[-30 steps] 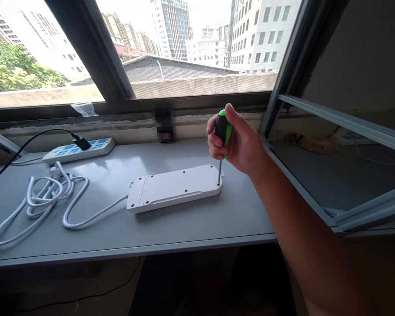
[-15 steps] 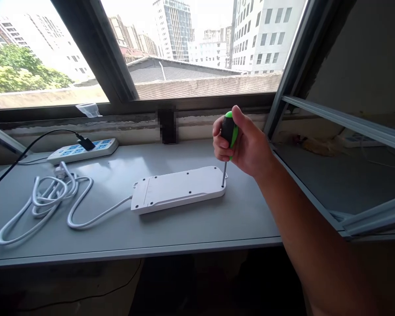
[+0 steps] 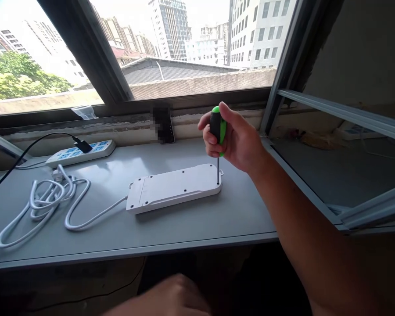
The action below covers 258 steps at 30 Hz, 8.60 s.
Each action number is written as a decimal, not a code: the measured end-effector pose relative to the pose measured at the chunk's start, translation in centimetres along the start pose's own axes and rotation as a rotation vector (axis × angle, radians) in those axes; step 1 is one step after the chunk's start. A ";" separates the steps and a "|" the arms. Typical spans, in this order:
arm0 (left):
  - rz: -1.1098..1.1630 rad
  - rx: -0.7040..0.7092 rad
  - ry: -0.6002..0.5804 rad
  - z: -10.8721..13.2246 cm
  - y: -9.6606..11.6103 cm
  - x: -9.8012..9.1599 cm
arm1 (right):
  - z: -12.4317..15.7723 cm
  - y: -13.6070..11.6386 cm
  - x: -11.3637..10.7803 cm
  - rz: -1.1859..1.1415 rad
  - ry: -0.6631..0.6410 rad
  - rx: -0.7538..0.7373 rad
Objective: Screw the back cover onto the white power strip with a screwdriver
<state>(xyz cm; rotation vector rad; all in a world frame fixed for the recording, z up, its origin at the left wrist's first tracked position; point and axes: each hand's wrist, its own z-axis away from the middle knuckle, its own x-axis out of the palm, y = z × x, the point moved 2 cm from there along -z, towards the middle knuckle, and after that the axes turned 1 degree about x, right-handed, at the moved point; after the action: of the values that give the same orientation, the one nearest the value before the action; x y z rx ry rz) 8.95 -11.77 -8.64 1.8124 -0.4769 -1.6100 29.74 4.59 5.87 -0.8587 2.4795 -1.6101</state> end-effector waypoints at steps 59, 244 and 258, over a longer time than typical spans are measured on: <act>-0.609 -0.552 0.168 1.5 -5.9 -17.7 | -0.6 0.5 -0.8 0.087 0.345 -0.118; -0.463 -0.489 0.035 2.2 -4.5 -18.3 | -2.8 1.8 5.0 -0.049 0.105 -0.039; -0.470 -0.492 0.023 1.9 -4.2 -18.4 | -2.9 2.1 5.0 0.021 0.062 -0.048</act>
<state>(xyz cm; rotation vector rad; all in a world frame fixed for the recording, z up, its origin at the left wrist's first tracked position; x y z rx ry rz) 3.25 2.95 1.93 1.6219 0.3646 -1.8035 23.69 5.18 6.56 -0.7977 2.5701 -1.6006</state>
